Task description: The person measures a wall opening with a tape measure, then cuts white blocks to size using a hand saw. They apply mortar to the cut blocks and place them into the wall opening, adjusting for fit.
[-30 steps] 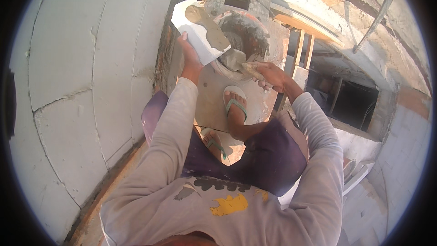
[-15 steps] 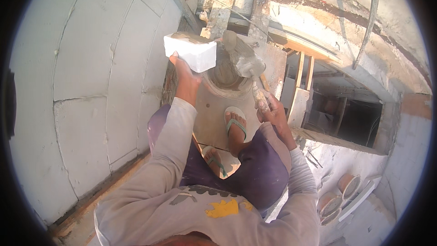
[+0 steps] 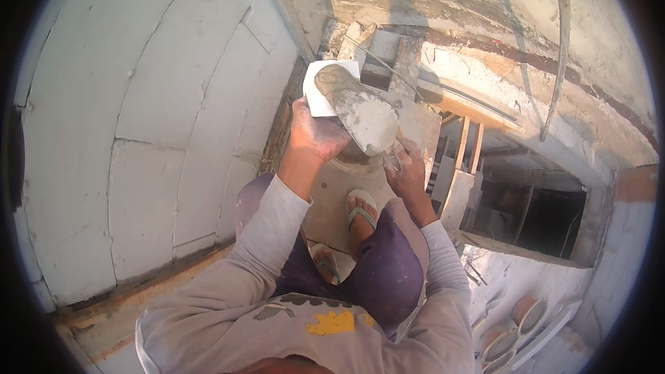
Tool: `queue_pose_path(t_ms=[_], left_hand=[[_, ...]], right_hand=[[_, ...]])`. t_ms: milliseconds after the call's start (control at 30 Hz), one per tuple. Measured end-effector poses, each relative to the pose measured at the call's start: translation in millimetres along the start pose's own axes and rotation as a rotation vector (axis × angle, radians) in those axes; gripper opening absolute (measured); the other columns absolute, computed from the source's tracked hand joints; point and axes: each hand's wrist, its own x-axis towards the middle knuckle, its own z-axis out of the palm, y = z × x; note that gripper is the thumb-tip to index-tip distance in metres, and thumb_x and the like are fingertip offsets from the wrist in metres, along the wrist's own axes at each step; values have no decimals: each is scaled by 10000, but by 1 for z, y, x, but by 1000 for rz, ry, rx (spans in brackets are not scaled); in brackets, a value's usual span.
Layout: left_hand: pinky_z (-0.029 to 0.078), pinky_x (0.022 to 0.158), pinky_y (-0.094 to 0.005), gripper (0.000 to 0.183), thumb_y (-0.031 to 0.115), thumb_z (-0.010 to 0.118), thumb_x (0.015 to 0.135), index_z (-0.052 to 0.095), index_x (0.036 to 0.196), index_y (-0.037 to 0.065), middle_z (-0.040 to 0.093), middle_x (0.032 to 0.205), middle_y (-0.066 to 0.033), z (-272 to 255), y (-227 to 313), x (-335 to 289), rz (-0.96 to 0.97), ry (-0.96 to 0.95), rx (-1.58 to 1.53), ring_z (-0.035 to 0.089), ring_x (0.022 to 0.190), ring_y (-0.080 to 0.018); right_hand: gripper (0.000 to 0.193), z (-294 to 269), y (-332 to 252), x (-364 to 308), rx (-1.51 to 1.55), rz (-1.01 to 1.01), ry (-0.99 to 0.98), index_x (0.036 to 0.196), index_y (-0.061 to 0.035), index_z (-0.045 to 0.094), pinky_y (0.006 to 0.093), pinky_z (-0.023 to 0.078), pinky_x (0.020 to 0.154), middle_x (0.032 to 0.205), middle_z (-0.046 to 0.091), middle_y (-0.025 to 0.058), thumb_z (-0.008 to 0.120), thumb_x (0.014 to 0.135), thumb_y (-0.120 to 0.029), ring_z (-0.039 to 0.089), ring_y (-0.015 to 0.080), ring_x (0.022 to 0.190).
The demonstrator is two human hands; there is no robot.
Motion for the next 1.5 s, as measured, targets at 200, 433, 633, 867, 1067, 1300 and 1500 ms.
queue_pose_path(t_ms=[200,433,633,867,1067,1300,1500], left_hand=[[503,878,-445,611,561,317,1040,518,1412,119,526,1358,-132,-9,26,-8,96,81,20,522,1182,-282],[517,910,-455,567,440,293,1049,541,1393,64,528,1368,-143,-2,13,-21,26,183,-9,544,1168,-281],[510,900,-449,534,440,314,1036,559,1373,107,546,1300,-118,-30,36,-29,85,109,-1,534,1116,-279],[515,959,-502,677,605,302,1058,577,1394,85,634,1286,-151,-42,43,-73,-34,-183,-168,595,1096,-360],[597,965,-502,593,538,503,1053,522,1474,120,645,1374,-124,39,61,-158,31,-172,78,691,1159,-308],[546,997,-373,759,549,674,989,493,1484,2,611,1373,-123,172,87,-339,84,151,518,630,1210,-225],[489,1053,-366,949,686,596,975,439,1524,-71,558,1451,-177,348,119,-467,141,-238,1091,562,1300,-248]], right_hand=[[691,-49,2,-30,19,126,-78,1397,-103,478,525,555,816,1195,600,230,819,801,-24,652,441,1013],[635,-52,-10,15,-28,89,-284,1365,-61,501,481,550,866,1208,596,242,794,803,-27,649,454,1043],[613,-53,26,-69,86,467,-511,1365,-3,519,509,525,956,1292,603,303,755,802,-59,632,468,1165],[476,71,32,20,124,699,-1043,1201,42,677,515,532,955,1071,713,320,640,914,-336,673,494,1061],[483,58,55,41,-49,500,-1188,1225,57,666,520,540,935,1129,714,316,617,960,-344,688,479,1061],[513,-94,-175,305,801,872,-804,1452,38,523,371,606,870,1128,713,230,593,1048,-271,756,282,949],[830,-288,-376,544,836,387,-1035,1521,32,433,354,624,831,1156,669,177,617,1003,-590,716,249,999]])
